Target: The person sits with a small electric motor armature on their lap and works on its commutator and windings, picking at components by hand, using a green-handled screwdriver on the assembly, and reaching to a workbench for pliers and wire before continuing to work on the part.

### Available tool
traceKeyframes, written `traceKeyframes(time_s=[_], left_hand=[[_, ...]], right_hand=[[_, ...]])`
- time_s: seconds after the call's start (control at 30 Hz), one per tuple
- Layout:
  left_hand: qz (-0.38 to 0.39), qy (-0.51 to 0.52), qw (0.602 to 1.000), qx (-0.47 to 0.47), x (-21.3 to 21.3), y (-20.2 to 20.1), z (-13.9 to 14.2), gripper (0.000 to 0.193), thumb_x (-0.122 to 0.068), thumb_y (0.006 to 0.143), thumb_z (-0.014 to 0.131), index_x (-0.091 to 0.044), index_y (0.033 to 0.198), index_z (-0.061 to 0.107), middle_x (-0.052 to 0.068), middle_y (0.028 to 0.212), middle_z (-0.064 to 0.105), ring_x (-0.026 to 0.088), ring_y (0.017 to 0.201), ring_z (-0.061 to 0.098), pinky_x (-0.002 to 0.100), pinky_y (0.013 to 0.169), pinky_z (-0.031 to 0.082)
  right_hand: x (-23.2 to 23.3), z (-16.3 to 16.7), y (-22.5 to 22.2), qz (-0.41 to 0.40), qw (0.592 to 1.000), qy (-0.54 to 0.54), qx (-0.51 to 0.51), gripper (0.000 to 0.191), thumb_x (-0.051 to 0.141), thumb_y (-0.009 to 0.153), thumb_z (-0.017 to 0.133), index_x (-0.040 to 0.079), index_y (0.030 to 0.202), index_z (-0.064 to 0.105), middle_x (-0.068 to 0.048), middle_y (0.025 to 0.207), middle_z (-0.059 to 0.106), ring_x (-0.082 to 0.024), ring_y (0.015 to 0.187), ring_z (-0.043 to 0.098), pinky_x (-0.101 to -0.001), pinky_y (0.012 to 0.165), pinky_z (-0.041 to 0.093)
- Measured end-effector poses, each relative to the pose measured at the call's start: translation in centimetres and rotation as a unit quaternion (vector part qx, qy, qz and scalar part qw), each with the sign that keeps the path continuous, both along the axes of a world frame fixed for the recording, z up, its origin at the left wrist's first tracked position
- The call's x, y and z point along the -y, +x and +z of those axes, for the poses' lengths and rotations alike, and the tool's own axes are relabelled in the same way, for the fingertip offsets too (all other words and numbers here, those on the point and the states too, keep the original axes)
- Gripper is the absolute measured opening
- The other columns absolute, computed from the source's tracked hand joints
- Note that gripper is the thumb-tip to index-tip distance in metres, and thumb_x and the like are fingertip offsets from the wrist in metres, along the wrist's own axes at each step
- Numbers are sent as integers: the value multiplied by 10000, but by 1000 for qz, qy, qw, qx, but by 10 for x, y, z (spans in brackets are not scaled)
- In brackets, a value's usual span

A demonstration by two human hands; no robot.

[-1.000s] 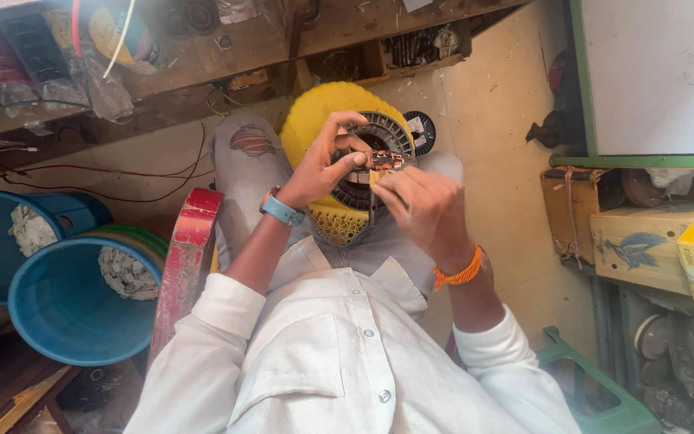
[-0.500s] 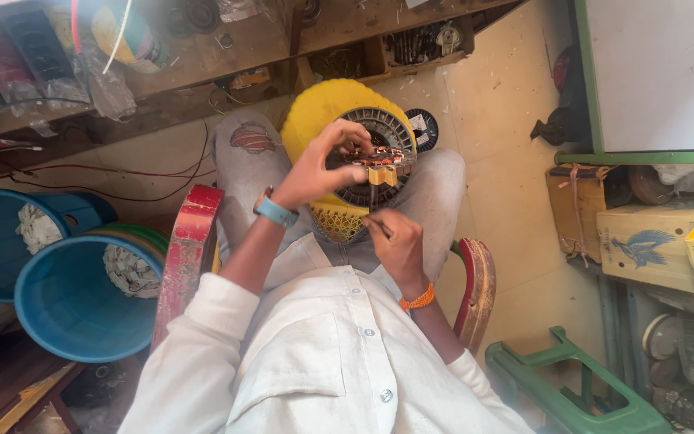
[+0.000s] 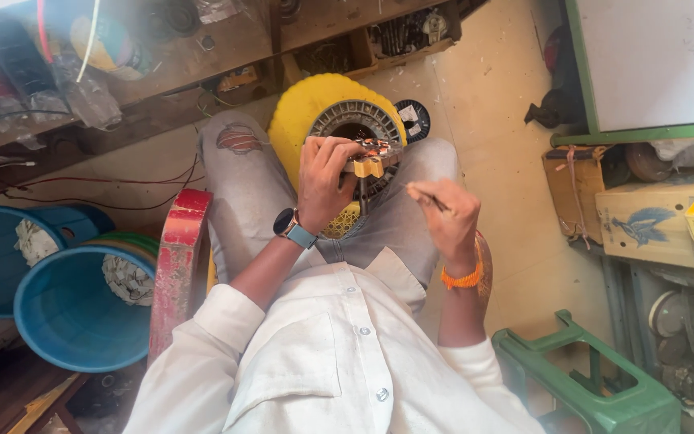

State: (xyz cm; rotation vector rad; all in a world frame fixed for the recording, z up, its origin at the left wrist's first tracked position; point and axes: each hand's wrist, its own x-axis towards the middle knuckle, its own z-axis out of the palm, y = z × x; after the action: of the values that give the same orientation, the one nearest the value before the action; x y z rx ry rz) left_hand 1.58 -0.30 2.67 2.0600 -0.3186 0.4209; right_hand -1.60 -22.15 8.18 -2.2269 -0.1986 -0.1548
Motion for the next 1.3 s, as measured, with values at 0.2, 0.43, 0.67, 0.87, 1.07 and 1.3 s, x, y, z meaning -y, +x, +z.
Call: traceKeyframes(time_s=[0.2, 0.43, 0.67, 0.87, 1.07, 1.3], left_hand=[[26, -18, 999, 28, 6, 1, -6, 434, 79, 742, 741, -94, 1126, 636, 38, 1141, 661, 289, 1036, 547, 409, 930, 457], [26, -43, 997, 59, 1, 2, -5, 439, 32, 727, 769, -90, 1122, 623, 43, 1135, 684, 289, 995, 571, 405, 878, 478], [8, -59, 996, 58, -2, 4, -6, 438, 6, 731, 798, -83, 1115, 608, 57, 1122, 684, 289, 985, 560, 403, 876, 467], [-19, -73, 996, 47, -5, 4, -9, 459, 16, 724, 801, -93, 1123, 605, 53, 1128, 685, 278, 1005, 565, 398, 890, 473], [-26, -77, 996, 43, -7, 5, -7, 456, 40, 706, 786, -88, 1103, 602, 52, 1122, 682, 283, 1002, 557, 392, 876, 471], [-29, -56, 997, 55, -9, 8, 6, 447, 61, 733, 785, -77, 1123, 615, 48, 1151, 687, 283, 1000, 568, 380, 885, 491]], right_hand=[[-27, 25, 48, 91, 992, -38, 73, 141, 9, 879, 808, 27, 1007, 751, -104, 810, 679, -208, 659, 608, -316, 626, 483], [-45, 36, 80, 166, 984, -59, 34, 130, -19, 901, 751, 31, 1020, 737, -94, 861, 699, -208, 727, 646, -317, 675, 518], [-43, 44, 85, 168, 982, -80, -7, 126, 20, 892, 794, 14, 1009, 746, -107, 796, 658, -212, 672, 606, -321, 638, 484], [-38, 57, 68, 158, 986, -49, -14, 148, 30, 869, 803, 21, 1005, 746, -99, 803, 685, -182, 667, 613, -309, 615, 485], [-43, 43, 87, 151, 988, -38, 3, 87, 17, 914, 767, 29, 998, 749, -89, 824, 704, -195, 714, 661, -311, 662, 511], [-59, 25, 136, 178, 980, -83, 38, 98, 72, 914, 764, 25, 997, 739, -103, 898, 716, -258, 805, 697, -356, 726, 538]])
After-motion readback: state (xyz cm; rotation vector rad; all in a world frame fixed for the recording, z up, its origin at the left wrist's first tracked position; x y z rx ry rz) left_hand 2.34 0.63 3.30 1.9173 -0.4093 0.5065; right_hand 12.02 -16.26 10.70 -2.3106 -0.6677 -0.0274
